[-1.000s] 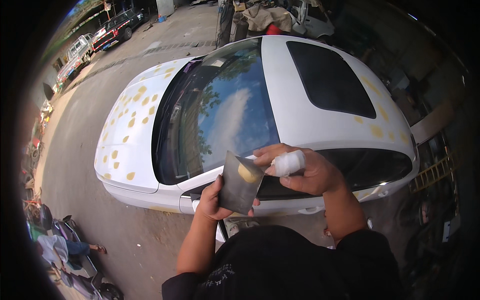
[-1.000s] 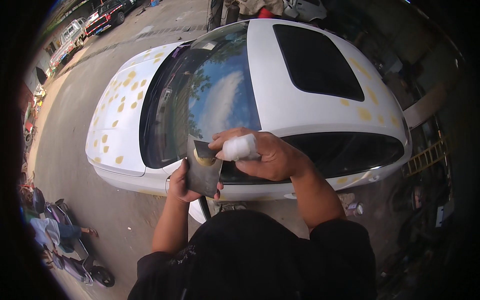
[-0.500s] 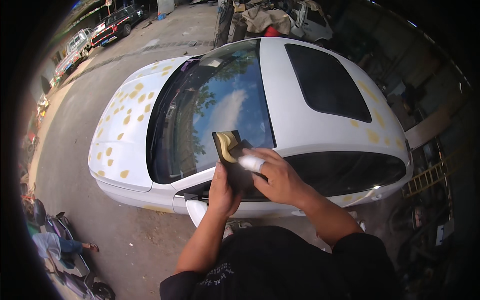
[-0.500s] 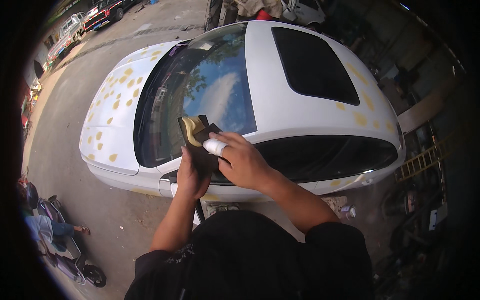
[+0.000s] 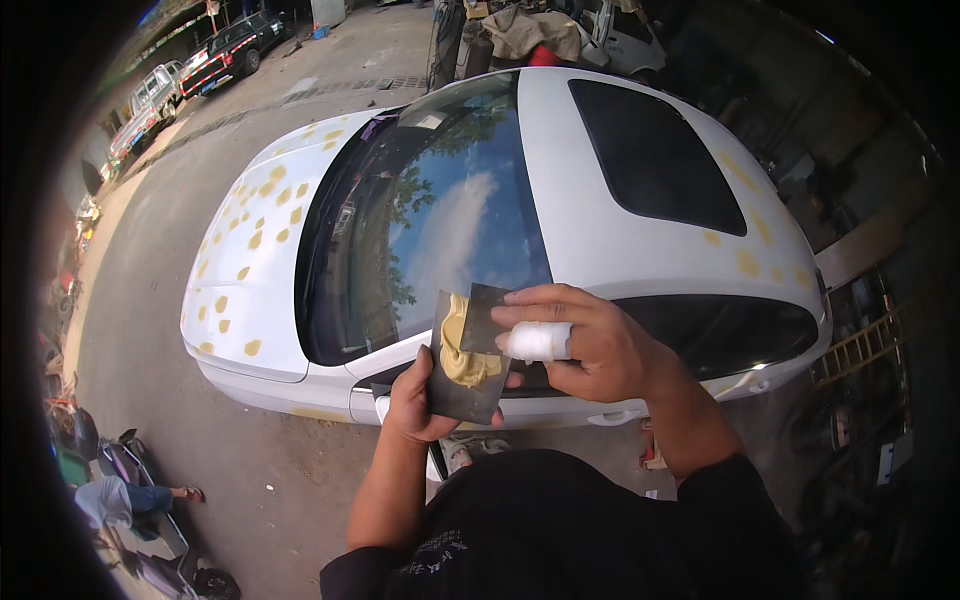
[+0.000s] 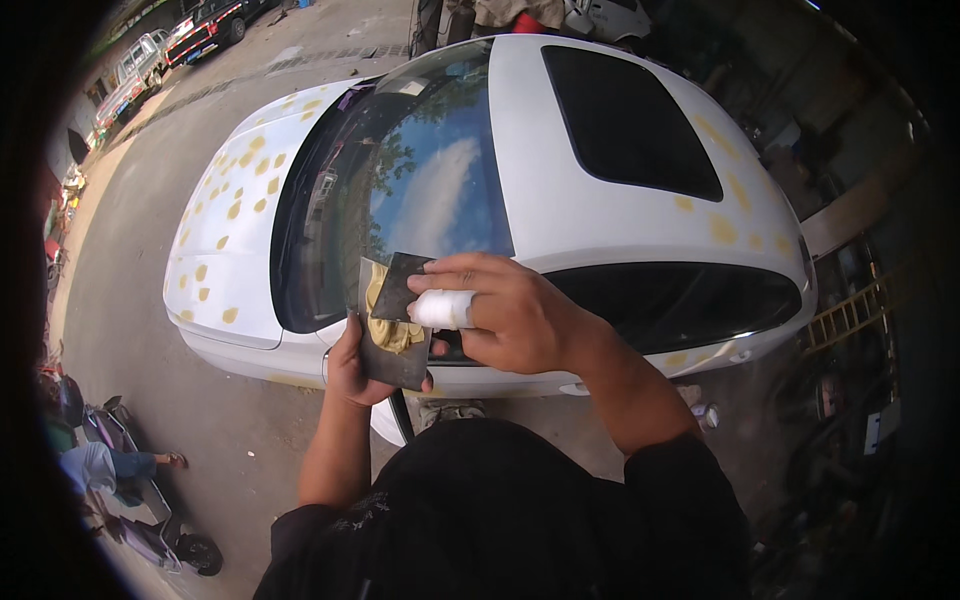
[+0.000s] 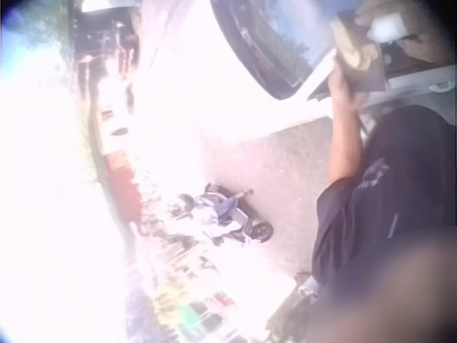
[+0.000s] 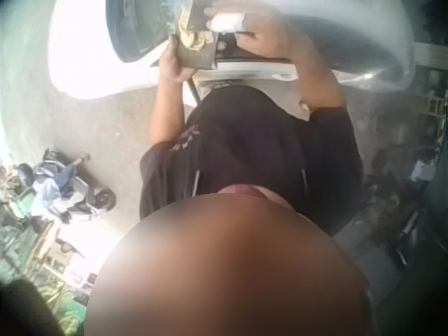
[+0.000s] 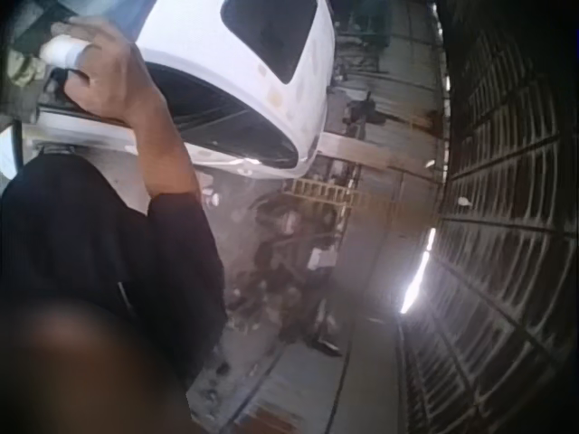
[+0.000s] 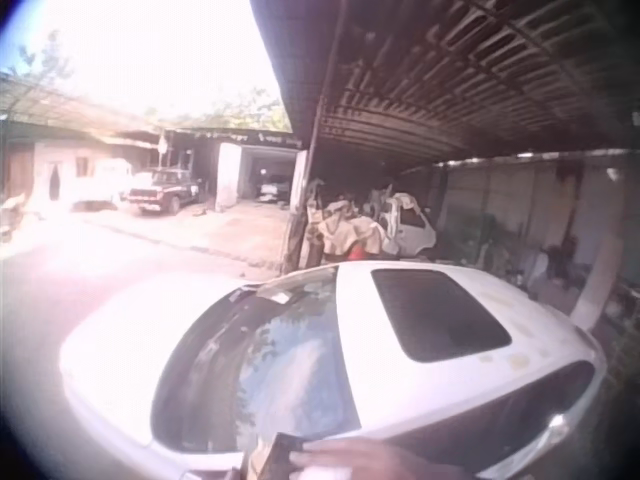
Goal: The person scoops yellow body filler from a can with a putty knife and spreads it onto the car's roof and side panels. The person repeatedly loads the putty knife and smooths the filler over the surface.
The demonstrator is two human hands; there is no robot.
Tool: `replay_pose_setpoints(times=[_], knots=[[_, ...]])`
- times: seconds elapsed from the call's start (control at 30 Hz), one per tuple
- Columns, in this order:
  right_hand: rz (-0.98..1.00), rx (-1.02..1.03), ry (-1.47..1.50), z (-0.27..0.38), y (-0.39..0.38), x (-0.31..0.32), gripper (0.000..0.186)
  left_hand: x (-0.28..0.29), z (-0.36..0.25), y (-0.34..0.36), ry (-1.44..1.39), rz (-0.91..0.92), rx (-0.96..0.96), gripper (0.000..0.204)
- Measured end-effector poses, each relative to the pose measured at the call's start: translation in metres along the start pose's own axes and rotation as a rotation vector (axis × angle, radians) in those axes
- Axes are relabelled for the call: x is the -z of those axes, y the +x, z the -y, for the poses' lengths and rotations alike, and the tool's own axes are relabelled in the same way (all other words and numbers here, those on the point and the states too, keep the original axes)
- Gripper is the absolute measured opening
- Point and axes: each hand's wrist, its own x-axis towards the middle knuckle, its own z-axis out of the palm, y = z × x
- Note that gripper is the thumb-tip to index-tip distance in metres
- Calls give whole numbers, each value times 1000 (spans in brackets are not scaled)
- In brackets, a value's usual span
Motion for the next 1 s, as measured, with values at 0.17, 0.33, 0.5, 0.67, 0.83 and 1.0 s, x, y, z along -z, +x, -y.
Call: replay_pose_setpoints(times=[0.17,0.33,0.5,0.67,0.83,1.0], knots=[[43,-107,204,-31,-9,-3,48,-2,-3,3,23,166,92,70],[-149,-222,421,-45,-27,6,44,-20,-1,11,-16,126,-29,75],[-279,-498,1341,-31,-53,-19,45,-36,-8,23,360,-124,-283,76],[-261,-617,1397,-31,-44,-60,45,-37,6,41,796,-216,-407,82],[-334,-537,1580,-42,-21,-30,43,-33,3,40,1377,-163,-488,58],[-375,-135,1206,-25,-6,18,42,-26,-20,28,561,-143,-5,65]])
